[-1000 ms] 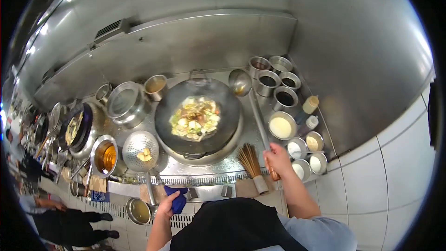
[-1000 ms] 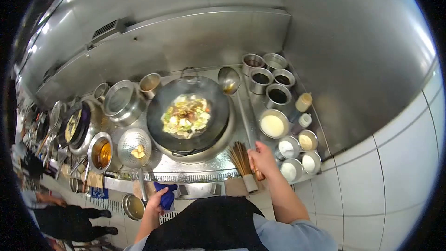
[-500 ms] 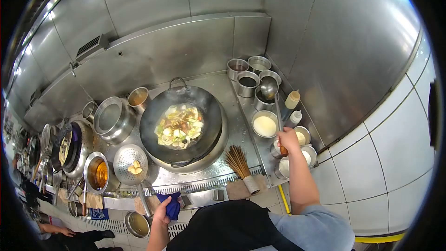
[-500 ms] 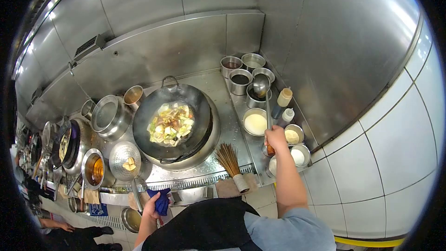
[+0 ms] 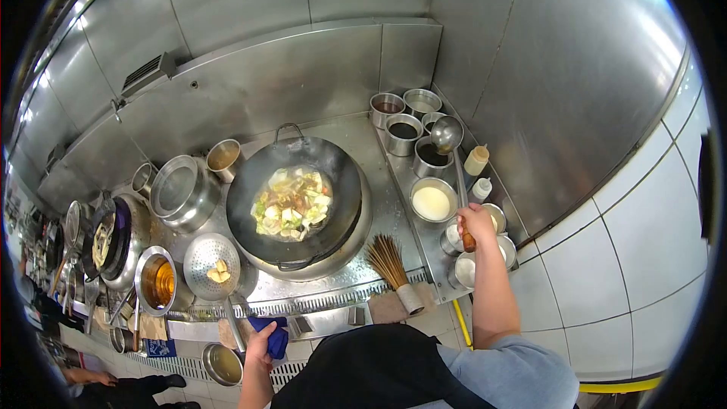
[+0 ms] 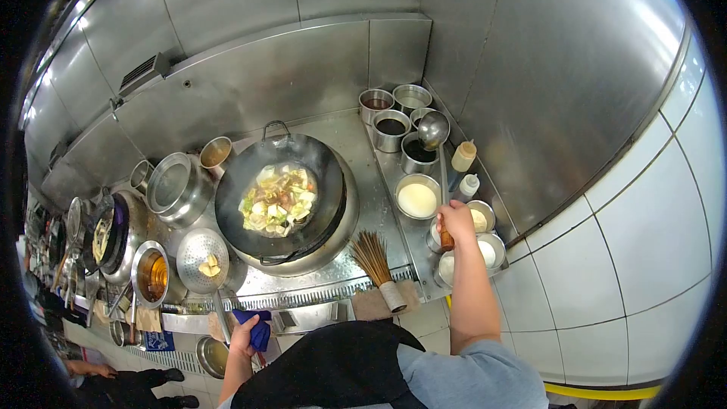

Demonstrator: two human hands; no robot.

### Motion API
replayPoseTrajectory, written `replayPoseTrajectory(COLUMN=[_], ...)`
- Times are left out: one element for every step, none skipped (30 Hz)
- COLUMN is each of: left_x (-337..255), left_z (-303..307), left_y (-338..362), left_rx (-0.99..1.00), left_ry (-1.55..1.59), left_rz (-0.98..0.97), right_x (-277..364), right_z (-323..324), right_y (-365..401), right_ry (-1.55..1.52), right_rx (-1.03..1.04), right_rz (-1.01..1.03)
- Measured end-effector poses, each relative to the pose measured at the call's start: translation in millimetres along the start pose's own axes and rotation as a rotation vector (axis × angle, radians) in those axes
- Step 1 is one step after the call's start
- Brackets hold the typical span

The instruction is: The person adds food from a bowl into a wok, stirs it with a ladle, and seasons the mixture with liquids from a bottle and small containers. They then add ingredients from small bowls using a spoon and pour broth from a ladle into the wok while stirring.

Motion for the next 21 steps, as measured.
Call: replayPoseTrajectory(left_x=[-5, -8, -1, 5, 10, 10, -1, -13, -16, -15, -12, -15, -16, -17, -19, -18, -17, -16, -17, -17, -18], left_z=[0, 1, 6, 18, 30, 28, 25, 21, 21, 22, 21, 17, 16, 15, 15, 16, 17, 18, 19, 18, 17], left_y=[2, 3, -5, -16, -25, -26, -24, -20, -22, -24, -26, -25, -26, -27, -27, -27, -28, -28, -28, -30, -31], left_rx=[-0.04, -0.08, -0.078, -0.145, -0.213, -0.213, -0.288, -0.363, -0.432, -0.433, -0.434, -0.435, -0.436, -0.448, -0.459, -0.457, -0.457, -0.459, -0.459, -0.444, -0.426], left_ry=[-0.063, -0.125, -0.124, -0.278, -0.432, -0.432, -0.656, -0.88, -1.019, -1.018, -1.134, -1.251, -1.249, -1.288, -1.329, -1.331, -1.382, -1.432, -1.431, -1.478, -1.525], left_rz=[-0.012, -0.024, -0.025, -0.057, -0.089, -0.089, -0.193, -0.3, -0.314, -0.317, -0.294, -0.268, -0.268, -0.284, -0.301, -0.299, -0.28, -0.26, -0.259, -0.235, -0.212], right_x=[1, 3, 4, 3, 2, 0, -5, -13, -15, -16, -19, -20, -18, -17, -17, -15, -10, -5, -2, 2, 5], right_z=[1, 1, 2, 2, 1, 1, 1, 1, -1, -2, -2, -5, -6, -5, -4, -3, -5, -7, -7, -7, -6], right_y=[-1, -2, -1, -2, -5, -8, -13, -18, -19, -19, -19, -18, -16, -13, -9, -6, -5, -3, -1, 2, 3], right_ry=[-0.059, -0.117, -0.106, -0.105, -0.031, 0.042, 0.042, 0.075, 0.108, 0.107, 0.098, 0.09, 0.091, 0.03, -0.032, -0.032, -0.01, 0.012, 0.013, 0.0, -0.013], right_rx=[0.014, 0.028, 0.024, 0.023, 0.018, 0.014, 0.014, 0.019, 0.025, 0.025, 0.021, 0.017, 0.019, 0.007, -0.006, -0.009, 0.018, 0.045, 0.045, 0.031, 0.014], right_rz=[-0.019, -0.037, -0.037, -0.036, -0.004, 0.027, 0.028, 0.019, 0.011, 0.014, -0.013, -0.041, -0.04, -0.058, -0.078, -0.08, -0.061, -0.042, -0.042, -0.039, -0.036])
Point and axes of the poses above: each hand's wrist, its own y-axis away from the middle knuckle, its own z-axis out of the back of the hand, x = y × z, the point moved 9 cm from there along -y, towards the middle knuckle, and after that the axes turned 14 degrees about -y, right-handed, at the moved point
